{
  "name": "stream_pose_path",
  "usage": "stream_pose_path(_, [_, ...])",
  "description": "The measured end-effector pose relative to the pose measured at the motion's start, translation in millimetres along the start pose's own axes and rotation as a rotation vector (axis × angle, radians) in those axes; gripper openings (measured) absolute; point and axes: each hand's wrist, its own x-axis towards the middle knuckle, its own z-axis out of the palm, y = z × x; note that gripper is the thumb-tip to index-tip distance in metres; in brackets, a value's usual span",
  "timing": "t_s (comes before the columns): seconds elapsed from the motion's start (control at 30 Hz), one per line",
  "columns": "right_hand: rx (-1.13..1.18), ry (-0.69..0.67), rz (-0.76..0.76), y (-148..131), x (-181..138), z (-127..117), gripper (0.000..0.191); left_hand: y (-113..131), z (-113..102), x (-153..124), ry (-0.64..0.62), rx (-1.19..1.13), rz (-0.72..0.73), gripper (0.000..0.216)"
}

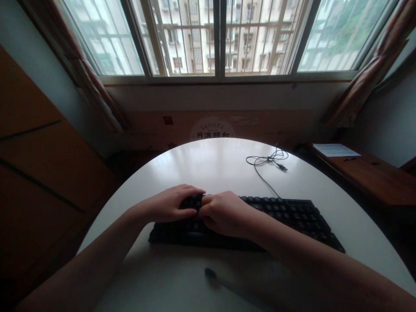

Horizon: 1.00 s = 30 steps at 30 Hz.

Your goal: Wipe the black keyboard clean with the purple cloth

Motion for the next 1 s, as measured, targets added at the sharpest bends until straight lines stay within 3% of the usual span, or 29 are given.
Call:
stream_pose_path(0.73, [-0.051,-0.08,0.018,-7.7,2.1,-4.3,0.022,-0.1,-0.4,-0.4,-0.001,-0.001,0.002,0.055])
stream_pose_path(1.0, [0.004,-0.02,0.05,9.0,-3.6,-25.8,0.018,1.0,-0.1,-0.7,0.008,-0.003,-0.006,0.053])
